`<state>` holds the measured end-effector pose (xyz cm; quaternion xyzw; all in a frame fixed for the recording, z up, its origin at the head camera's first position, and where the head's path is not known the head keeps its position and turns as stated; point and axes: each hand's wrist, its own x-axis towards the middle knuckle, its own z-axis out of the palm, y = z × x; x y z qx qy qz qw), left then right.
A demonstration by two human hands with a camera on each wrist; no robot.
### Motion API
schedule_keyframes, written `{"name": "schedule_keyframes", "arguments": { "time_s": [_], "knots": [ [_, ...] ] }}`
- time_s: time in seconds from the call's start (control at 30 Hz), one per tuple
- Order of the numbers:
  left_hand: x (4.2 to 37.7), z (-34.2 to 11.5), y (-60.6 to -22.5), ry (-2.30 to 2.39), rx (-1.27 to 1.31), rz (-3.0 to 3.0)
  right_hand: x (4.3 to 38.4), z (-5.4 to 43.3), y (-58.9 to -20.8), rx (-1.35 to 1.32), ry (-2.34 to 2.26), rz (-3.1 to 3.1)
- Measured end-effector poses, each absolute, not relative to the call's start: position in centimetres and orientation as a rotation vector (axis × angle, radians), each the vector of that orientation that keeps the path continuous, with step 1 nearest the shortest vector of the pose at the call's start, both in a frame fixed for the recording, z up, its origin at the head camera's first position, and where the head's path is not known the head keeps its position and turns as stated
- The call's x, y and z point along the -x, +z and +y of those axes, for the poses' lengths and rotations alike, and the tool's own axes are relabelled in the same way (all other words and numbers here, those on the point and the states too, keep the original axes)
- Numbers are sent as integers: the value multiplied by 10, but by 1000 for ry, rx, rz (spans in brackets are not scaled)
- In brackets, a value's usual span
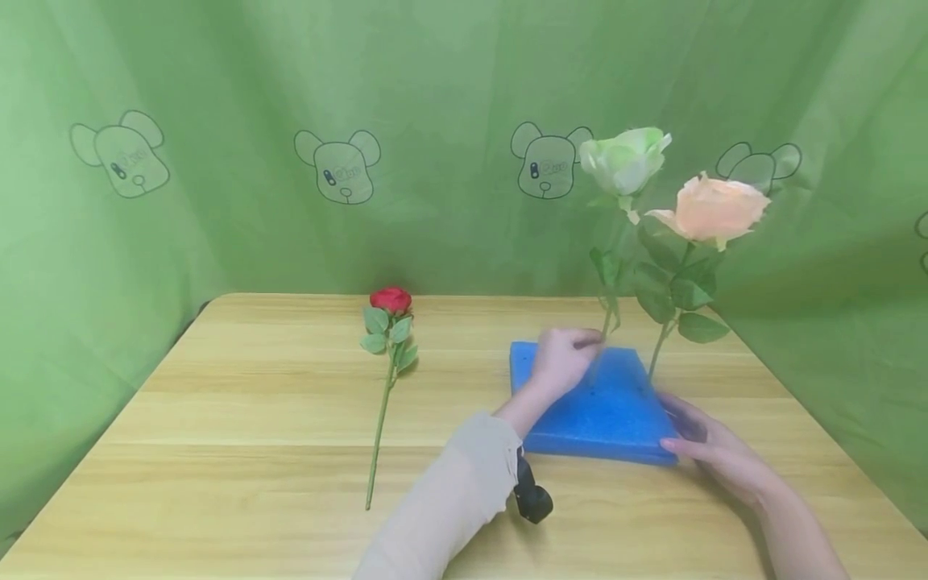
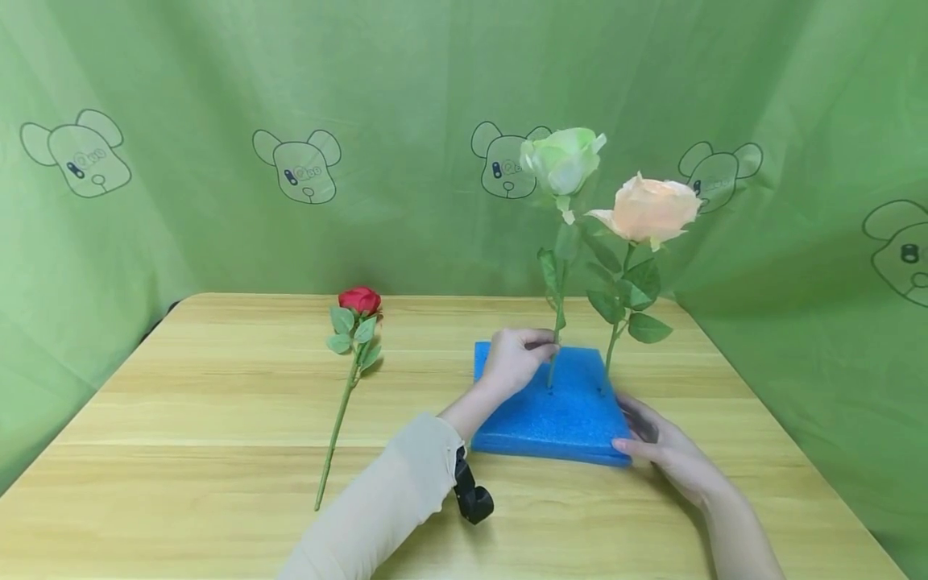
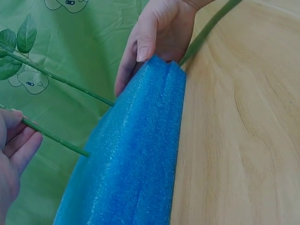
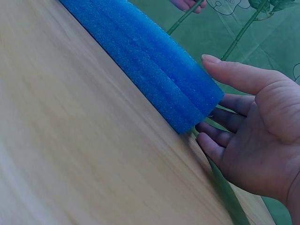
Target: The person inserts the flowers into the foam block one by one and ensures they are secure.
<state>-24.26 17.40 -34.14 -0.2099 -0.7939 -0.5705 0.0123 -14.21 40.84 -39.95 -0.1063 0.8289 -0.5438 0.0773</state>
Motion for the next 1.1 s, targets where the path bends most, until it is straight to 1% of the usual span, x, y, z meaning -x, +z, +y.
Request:
{"name": "schedule_keyframes", "arguments": {
  "time_s": [0.63,1.1],
  "knots": [
    [245,181,-356,-1664,690,-2573,141,408,-399,328,-1611,2502],
    [242,185,-356,-1654,658,-2613,141,408,-398,309,-1618,2500]
  ]
}}
